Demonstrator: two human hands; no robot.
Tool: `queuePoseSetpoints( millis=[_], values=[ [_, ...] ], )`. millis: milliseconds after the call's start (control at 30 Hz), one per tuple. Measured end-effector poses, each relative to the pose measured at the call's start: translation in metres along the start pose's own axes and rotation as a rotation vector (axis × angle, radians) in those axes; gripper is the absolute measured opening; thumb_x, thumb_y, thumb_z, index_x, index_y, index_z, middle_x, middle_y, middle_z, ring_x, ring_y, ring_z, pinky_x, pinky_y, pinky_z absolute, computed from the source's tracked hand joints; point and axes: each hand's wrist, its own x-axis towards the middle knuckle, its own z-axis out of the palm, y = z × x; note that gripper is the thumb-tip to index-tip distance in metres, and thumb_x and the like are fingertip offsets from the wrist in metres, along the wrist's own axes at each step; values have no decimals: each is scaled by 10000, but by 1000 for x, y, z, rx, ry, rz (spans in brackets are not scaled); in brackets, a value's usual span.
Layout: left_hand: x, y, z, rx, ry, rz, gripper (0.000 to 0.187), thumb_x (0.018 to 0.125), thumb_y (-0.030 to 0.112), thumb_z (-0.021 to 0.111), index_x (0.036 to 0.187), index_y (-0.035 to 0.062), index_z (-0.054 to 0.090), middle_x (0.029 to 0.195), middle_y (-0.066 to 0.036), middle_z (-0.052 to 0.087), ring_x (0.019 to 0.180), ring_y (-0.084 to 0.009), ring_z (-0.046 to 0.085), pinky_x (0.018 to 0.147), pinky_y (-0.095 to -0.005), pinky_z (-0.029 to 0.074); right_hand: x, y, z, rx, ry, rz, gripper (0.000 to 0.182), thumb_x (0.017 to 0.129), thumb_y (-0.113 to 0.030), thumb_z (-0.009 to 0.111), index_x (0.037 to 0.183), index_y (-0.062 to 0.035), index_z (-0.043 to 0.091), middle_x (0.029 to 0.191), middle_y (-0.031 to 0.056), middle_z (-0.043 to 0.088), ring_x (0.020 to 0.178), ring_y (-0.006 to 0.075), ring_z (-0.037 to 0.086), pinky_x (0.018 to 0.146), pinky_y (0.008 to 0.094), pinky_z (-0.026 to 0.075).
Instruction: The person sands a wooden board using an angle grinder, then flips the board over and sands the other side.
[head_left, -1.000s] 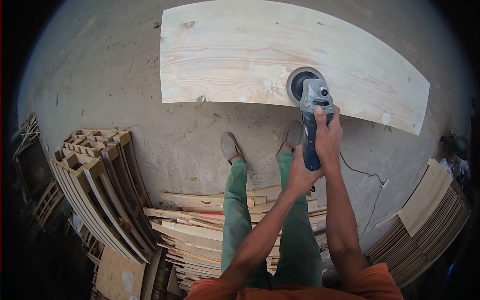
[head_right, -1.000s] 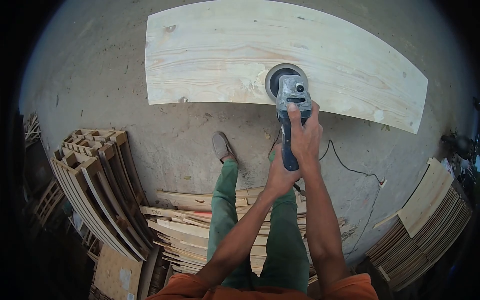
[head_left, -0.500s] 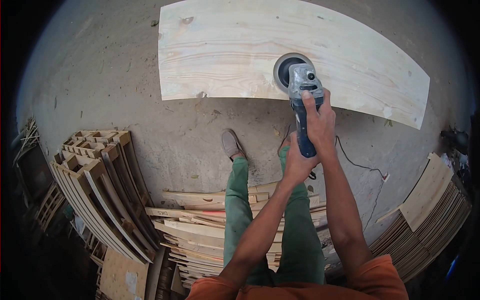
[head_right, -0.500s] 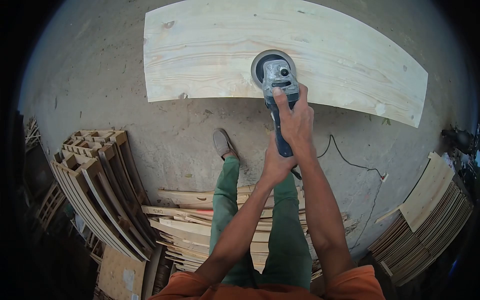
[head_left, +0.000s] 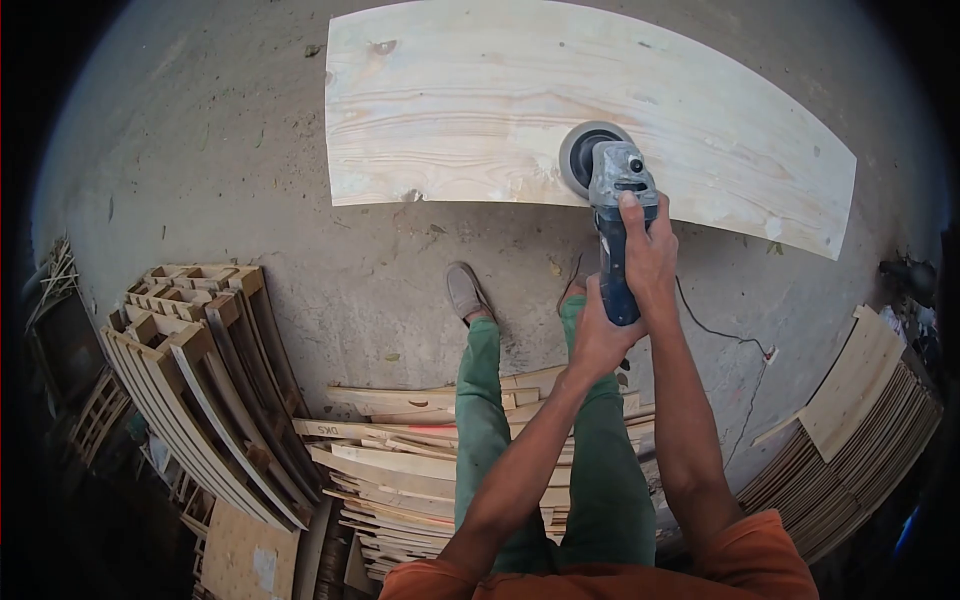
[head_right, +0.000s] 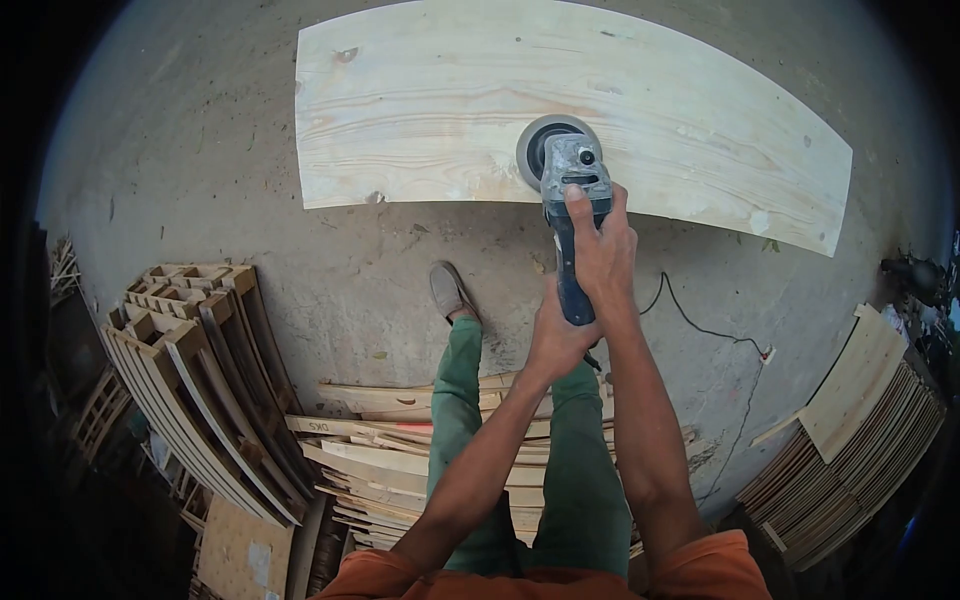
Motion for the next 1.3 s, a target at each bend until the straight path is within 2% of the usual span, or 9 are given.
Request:
queuePoseSetpoints(
  millis=[100, 167, 300, 367, 467, 700, 867, 967, 1300],
  values=[
    [-2, -6, 5, 75, 95, 215, 744, 731, 258, 891, 1257, 24, 420, 1047, -168, 662, 908, -277, 685, 793, -394, 540, -5, 1, -5, 6, 31, 13, 758, 950, -631, 554, 1320, 30, 515, 1006, 272, 705, 985, 398, 695, 895, 448, 504],
    [-5, 4, 1, 33, 26, 62, 725, 742, 215, 857, 1289, 4, 430, 1119, -154, 615, 1011, -218, 617, 886, -378, 498, 1, 2, 1, -15, 25, -12, 752, 951, -626, 556, 1317, 30, 520, 1012, 268, 703, 975, 393, 695, 891, 447, 507],
    [10, -7, 1, 13, 48, 94, 747, 743, 232, 864, 1307, 9, 428, 1121, -161, 615, 1028, -227, 619, 894, -381, 495, 0, 3, 1, -9, 21, -20, 739, 954, -614, 560, 1315, 30, 527, 1027, 260, 700, 954, 371, 696, 881, 439, 515],
    [-6, -10, 4, 54, -43, -10, 729, 745, 224, 861, 1296, 14, 432, 1118, -165, 615, 1014, -234, 628, 875, -382, 507, -12, 17, -7, 21, 43, -3, 736, 956, -611, 557, 1317, 29, 525, 1025, 262, 700, 948, 371, 696, 875, 436, 517],
    [-10, -25, 13, 100, 23, 152, 716, 748, 216, 856, 1288, 20, 428, 1092, -152, 628, 969, -234, 646, 843, -380, 522, -14, 17, -10, 64, 88, -39, 728, 961, -601, 555, 1325, 29, 517, 1026, 264, 701, 952, 373, 700, 868, 432, 517],
    [7, -13, 1, 0, -25, 11, 755, 747, 216, 858, 1324, 24, 409, 1139, -164, 635, 995, -270, 662, 866, -394, 524, 1, 10, -4, 22, 1, -28, 722, 962, -596, 559, 1326, 26, 516, 1035, 268, 704, 989, 392, 701, 883, 440, 513],
    [-7, -37, 17, 116, 88, 221, 767, 734, 263, 895, 1275, 13, 412, 1045, -182, 666, 921, -290, 689, 789, -404, 548, -12, 20, -11, 39, 66, -43, 751, 953, -625, 554, 1327, 25, 513, 1026, 275, 702, 983, 401, 700, 888, 442, 511],
    [0, -3, 6, 27, 22, 27, 775, 746, 220, 860, 1342, 19, 406, 1203, -172, 606, 1111, -250, 611, 924, -386, 493, -3, 11, -6, -2, 21, -17, 748, 953, -623, 552, 1324, 27, 518, 1035, 273, 702, 989, 387, 700, 897, 437, 509],
    [-5, -17, 16, 40, 32, 78, 699, 751, 208, 849, 1285, 19, 440, 1150, -151, 620, 996, -228, 640, 864, -372, 510, -6, 8, -13, 9, 39, -13, 717, 957, -595, 564, 1297, 35, 528, 1023, 263, 704, 972, 373, 703, 869, 437, 517]
  ],
)
